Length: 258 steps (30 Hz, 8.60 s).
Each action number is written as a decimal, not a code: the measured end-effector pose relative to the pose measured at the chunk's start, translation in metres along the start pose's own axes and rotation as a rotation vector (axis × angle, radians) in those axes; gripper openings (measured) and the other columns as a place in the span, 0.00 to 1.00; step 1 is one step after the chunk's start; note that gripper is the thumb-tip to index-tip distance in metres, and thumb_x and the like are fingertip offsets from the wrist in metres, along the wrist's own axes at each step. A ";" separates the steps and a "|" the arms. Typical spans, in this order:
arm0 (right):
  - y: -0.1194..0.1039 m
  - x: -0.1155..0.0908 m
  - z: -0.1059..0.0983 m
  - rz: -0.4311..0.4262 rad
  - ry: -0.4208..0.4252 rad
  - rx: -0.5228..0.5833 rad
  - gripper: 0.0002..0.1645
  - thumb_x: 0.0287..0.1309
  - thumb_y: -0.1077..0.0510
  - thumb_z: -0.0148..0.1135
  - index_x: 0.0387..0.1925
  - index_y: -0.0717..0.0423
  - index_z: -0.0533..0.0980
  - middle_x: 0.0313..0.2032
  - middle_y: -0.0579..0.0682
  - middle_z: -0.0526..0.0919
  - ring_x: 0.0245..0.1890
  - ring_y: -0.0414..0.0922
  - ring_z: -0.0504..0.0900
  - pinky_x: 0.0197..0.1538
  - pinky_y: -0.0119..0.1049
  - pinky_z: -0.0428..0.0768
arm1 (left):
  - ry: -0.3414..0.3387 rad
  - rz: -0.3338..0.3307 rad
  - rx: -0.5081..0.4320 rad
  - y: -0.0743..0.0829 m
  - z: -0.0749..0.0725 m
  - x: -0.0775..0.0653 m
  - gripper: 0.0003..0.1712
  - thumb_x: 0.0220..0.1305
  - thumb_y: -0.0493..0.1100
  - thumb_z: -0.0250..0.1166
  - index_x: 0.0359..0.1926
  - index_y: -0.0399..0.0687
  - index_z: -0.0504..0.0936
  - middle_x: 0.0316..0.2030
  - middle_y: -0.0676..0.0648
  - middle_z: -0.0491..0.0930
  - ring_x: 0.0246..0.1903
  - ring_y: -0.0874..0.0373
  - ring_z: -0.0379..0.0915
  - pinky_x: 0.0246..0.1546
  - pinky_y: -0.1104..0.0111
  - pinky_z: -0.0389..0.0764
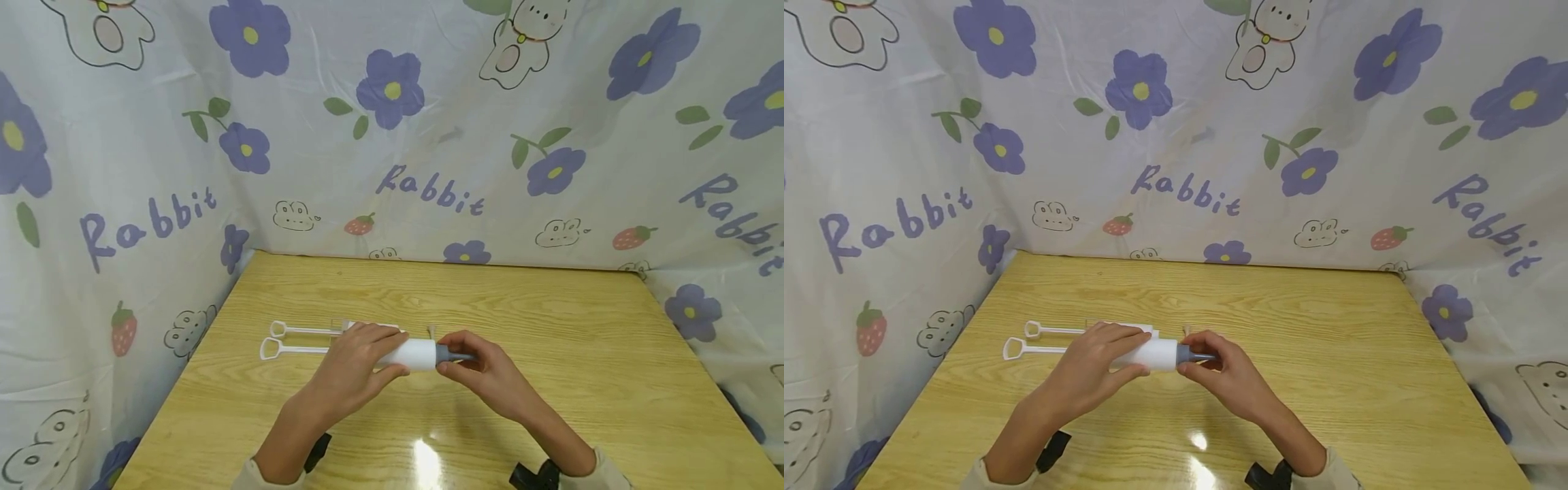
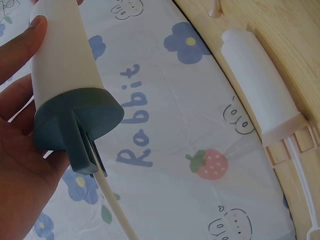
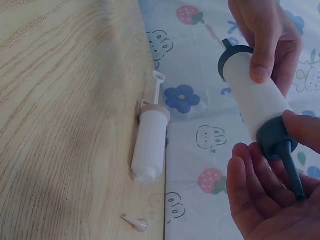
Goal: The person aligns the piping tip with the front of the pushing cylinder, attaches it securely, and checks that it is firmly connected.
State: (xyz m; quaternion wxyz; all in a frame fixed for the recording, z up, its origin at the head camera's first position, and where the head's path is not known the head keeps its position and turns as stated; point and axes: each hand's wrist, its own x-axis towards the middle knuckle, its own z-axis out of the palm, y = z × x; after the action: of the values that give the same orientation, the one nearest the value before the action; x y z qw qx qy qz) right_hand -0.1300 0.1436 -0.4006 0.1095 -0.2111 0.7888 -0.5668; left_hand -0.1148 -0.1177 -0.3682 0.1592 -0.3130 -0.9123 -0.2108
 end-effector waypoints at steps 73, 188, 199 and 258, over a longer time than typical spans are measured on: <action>-0.002 0.004 0.004 0.008 0.017 -0.070 0.22 0.76 0.50 0.57 0.57 0.64 0.79 0.44 0.61 0.87 0.40 0.45 0.88 0.45 0.34 0.87 | -0.017 0.047 0.036 -0.002 0.000 0.003 0.28 0.56 0.51 0.78 0.56 0.44 0.87 0.53 0.46 0.88 0.52 0.51 0.85 0.56 0.56 0.84; 0.058 0.010 -0.052 0.103 0.297 -0.256 0.28 0.71 0.52 0.65 0.66 0.63 0.74 0.62 0.66 0.80 0.58 0.58 0.83 0.60 0.51 0.84 | -0.218 -0.070 -0.068 -0.048 0.038 0.035 0.26 0.66 0.43 0.72 0.64 0.46 0.81 0.64 0.44 0.80 0.63 0.45 0.78 0.62 0.51 0.81; 0.085 0.039 -0.037 0.205 0.260 -0.278 0.28 0.68 0.56 0.68 0.65 0.65 0.75 0.62 0.64 0.80 0.56 0.59 0.84 0.57 0.52 0.85 | -0.421 -0.229 -0.026 -0.036 0.107 0.107 0.24 0.71 0.36 0.67 0.66 0.44 0.79 0.63 0.44 0.81 0.60 0.49 0.80 0.59 0.60 0.84; 0.085 0.028 -0.035 0.148 0.287 -0.358 0.25 0.71 0.57 0.64 0.65 0.62 0.76 0.56 0.61 0.85 0.55 0.57 0.85 0.60 0.53 0.83 | -0.429 -0.106 0.128 -0.029 0.098 0.098 0.06 0.71 0.39 0.67 0.45 0.49 0.90 0.43 0.51 0.88 0.41 0.58 0.83 0.39 0.68 0.85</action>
State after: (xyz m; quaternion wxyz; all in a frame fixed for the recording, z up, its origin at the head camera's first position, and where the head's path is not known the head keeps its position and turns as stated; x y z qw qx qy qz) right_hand -0.1871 0.1837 -0.4669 -0.0016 -0.0863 0.8975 -0.4324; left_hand -0.2225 -0.0417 -0.4193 -0.0300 -0.2914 -0.9520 -0.0892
